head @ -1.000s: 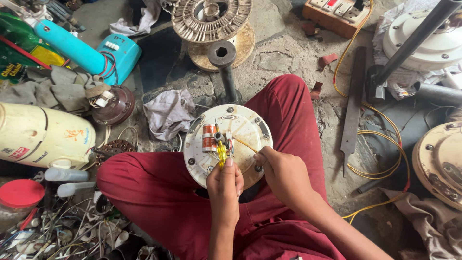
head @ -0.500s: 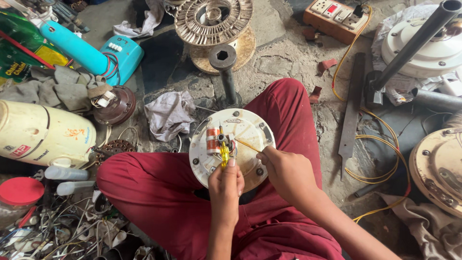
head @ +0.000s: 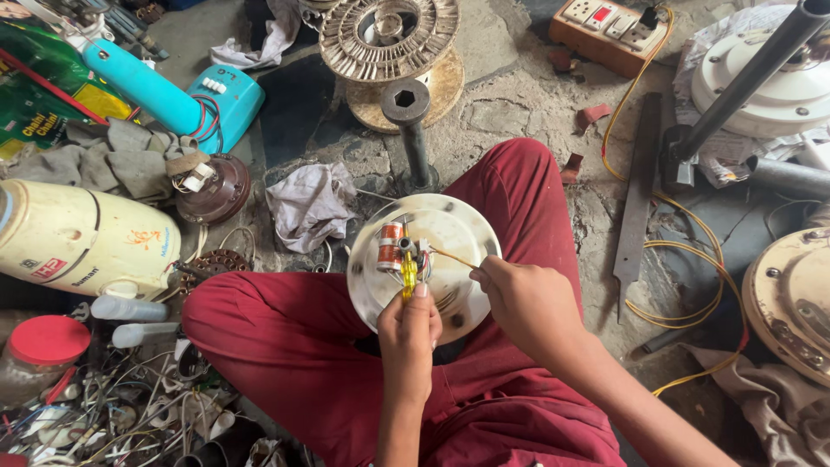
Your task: The person sits on the floor and uses a screwdriver to connect wires to a ceiling fan motor. They strip wire ends, insert them into terminal screws, and tighten the connections while handling the motor and a power strip.
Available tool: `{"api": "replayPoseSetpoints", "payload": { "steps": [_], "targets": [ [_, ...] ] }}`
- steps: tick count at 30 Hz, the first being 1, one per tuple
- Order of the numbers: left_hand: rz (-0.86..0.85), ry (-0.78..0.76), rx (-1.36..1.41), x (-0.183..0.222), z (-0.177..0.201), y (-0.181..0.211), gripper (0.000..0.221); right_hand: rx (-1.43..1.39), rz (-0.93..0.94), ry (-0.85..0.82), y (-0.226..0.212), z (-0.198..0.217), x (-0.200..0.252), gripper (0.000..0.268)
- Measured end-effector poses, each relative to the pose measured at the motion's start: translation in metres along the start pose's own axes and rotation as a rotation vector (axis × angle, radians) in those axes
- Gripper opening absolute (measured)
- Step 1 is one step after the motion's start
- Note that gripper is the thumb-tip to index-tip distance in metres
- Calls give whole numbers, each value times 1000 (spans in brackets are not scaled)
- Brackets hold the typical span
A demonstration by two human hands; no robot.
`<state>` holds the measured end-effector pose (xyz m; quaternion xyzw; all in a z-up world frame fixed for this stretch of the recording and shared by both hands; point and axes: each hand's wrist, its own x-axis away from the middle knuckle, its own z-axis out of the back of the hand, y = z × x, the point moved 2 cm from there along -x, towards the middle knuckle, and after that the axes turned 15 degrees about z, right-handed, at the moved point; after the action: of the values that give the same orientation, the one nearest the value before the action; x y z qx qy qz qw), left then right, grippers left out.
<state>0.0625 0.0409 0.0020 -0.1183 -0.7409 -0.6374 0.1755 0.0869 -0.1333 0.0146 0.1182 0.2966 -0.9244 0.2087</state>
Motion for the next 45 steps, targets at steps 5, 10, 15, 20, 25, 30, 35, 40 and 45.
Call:
{"api": "replayPoseSetpoints", "payload": {
  "steps": [5, 10, 15, 20, 25, 30, 35, 40, 45],
  "targets": [
    [-12, -23, 5, -1, -1, 0, 39, 14, 12, 3, 1, 2, 0, 23],
    [13, -16, 39, -2, -1, -1, 37, 24, -11, -5, -1, 0, 1, 22],
    [4, -22, 43, -2, 0, -1, 37, 18, -1, -4, -2, -2, 0, 19],
    [3, -20, 36, -2, 1, -1, 37, 19, 30, 6, -5, -2, 0, 18],
    [-8, -15, 36, -3, 3, -4, 36, 28, 28, 35, -4, -6, -3, 16],
    [17, -15, 53, -15, 3, -17, 37, 75, -32, 76, 13, 2, -7, 9],
    [-50, -32, 54, -61, 7, -37, 45, 26, -66, 436, 76, 17, -41, 14],
    [-26, -44, 21, -80, 34, -45, 42, -253, -153, 562, 102, -32, -94, 24],
    [9, -128, 53, -86, 30, -44, 38, -520, -182, 578, 102, -63, -97, 29]
  ]
}}
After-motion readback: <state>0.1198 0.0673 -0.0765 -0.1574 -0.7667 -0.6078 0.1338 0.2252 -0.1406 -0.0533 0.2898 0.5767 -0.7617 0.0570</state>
